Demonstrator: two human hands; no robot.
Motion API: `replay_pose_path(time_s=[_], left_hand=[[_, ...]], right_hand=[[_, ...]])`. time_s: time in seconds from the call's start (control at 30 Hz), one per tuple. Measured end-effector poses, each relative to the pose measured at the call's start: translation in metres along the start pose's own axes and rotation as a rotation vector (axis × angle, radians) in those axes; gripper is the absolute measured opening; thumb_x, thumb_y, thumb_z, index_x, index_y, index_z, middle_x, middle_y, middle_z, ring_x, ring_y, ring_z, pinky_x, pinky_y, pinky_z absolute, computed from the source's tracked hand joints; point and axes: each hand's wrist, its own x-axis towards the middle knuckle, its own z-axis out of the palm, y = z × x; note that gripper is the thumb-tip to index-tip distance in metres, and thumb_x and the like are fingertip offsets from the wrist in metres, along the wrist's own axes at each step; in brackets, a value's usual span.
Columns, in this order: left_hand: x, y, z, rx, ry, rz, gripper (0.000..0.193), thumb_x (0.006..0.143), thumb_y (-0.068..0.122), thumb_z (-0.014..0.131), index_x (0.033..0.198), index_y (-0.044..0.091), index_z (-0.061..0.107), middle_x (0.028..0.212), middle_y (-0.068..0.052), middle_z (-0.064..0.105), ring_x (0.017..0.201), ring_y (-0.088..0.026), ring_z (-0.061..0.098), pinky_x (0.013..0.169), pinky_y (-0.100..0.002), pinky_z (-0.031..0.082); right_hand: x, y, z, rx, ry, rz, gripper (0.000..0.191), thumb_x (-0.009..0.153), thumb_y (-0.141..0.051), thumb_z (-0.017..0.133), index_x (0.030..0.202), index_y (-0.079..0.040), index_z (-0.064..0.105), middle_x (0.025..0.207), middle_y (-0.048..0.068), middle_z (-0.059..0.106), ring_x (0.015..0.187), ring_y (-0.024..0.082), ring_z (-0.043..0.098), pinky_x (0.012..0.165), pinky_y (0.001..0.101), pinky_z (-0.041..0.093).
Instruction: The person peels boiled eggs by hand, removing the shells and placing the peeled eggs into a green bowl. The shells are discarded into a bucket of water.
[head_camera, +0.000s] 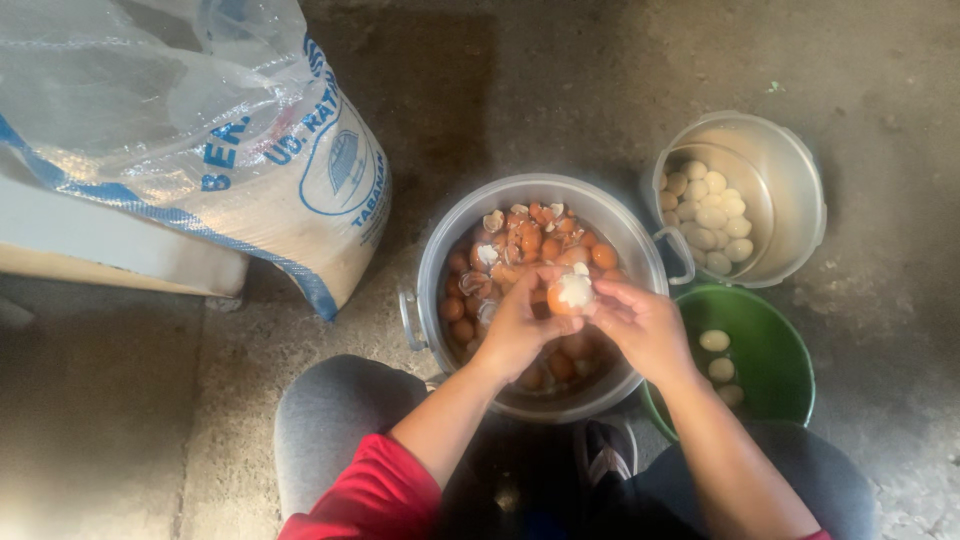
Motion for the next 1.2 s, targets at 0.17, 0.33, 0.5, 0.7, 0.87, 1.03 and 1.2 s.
replay_pose_path(time_s=[0.17, 0.33, 0.5, 0.7, 0.87, 1.03, 1.2], left_hand=[[0.004, -0.003, -0.002, -0.167, -0.026, -0.053, 0.066, 0.076, -0.005, 0.078, 0.136, 0.006, 0.053, 0.133, -0.008, 0.058, 0.118, -0.019, 0.061, 0.096, -0.036, 0.056], [0.005, -0.003, -0.003, -0.336, -0.054, -0.129, 0.060, 0.083, -0.002, 0.073, 0.137, 0.005, 0.048, 0.132, -0.013, 0.059, 0.114, -0.024, 0.064, 0.093, -0.039, 0.058], [0.003, -0.002, -0.003, -0.344, -0.073, -0.144, 0.057, 0.087, 0.003, 0.071, 0.140, 0.002, 0.050, 0.127, -0.015, 0.062, 0.111, -0.024, 0.067, 0.094, -0.036, 0.058], [-0.002, 0.004, -0.003, -0.287, -0.136, -0.112, 0.055, 0.090, 0.005, 0.072, 0.141, -0.001, 0.052, 0.127, -0.013, 0.065, 0.108, -0.024, 0.069, 0.093, -0.035, 0.057], [-0.004, 0.011, -0.006, -0.442, -0.206, -0.206, 0.056, 0.096, 0.010, 0.067, 0.148, -0.001, 0.048, 0.129, -0.017, 0.064, 0.108, -0.026, 0.070, 0.097, -0.034, 0.058], [-0.002, 0.014, -0.007, -0.535, -0.213, -0.237, 0.055, 0.100, 0.012, 0.061, 0.152, 0.002, 0.044, 0.132, -0.016, 0.062, 0.112, -0.026, 0.067, 0.095, -0.034, 0.056], [-0.001, 0.012, 0.000, -0.461, -0.136, -0.249, 0.066, 0.091, 0.014, 0.071, 0.150, 0.001, 0.046, 0.133, -0.013, 0.065, 0.120, -0.023, 0.064, 0.104, -0.035, 0.053]], right_hand=[[0.002, -0.001, -0.001, -0.029, 0.033, -0.023, 0.031, 0.089, -0.006, 0.070, 0.119, 0.001, 0.072, 0.111, 0.007, 0.077, 0.089, 0.013, 0.074, 0.082, 0.0259, 0.059], [0.004, -0.008, -0.005, -0.188, 0.118, 0.033, 0.028, 0.094, -0.010, 0.067, 0.121, -0.002, 0.073, 0.104, 0.009, 0.079, 0.088, 0.015, 0.075, 0.084, 0.0269, 0.057], [-0.001, -0.014, -0.003, -0.017, -0.034, -0.021, 0.044, 0.091, -0.008, 0.070, 0.134, -0.005, 0.063, 0.117, 0.004, 0.073, 0.102, 0.009, 0.070, 0.088, 0.0243, 0.055], [-0.001, -0.007, -0.006, -0.036, -0.059, -0.008, 0.047, 0.089, -0.004, 0.071, 0.136, -0.005, 0.065, 0.114, 0.004, 0.074, 0.099, 0.009, 0.071, 0.086, 0.0247, 0.057], [0.001, 0.006, -0.010, -0.042, -0.009, -0.082, 0.037, 0.091, -0.004, 0.071, 0.128, -0.001, 0.068, 0.115, 0.004, 0.075, 0.103, 0.011, 0.070, 0.091, 0.0263, 0.056], [0.008, 0.008, -0.012, 0.252, -0.051, 0.004, 0.032, 0.089, 0.002, 0.065, 0.121, 0.002, 0.061, 0.104, 0.008, 0.068, 0.093, 0.017, 0.067, 0.085, 0.0327, 0.055], [0.005, -0.004, -0.010, 0.348, -0.125, 0.018, 0.040, 0.088, -0.002, 0.065, 0.127, -0.003, 0.057, 0.117, 0.006, 0.067, 0.101, 0.014, 0.067, 0.088, 0.0314, 0.057]])
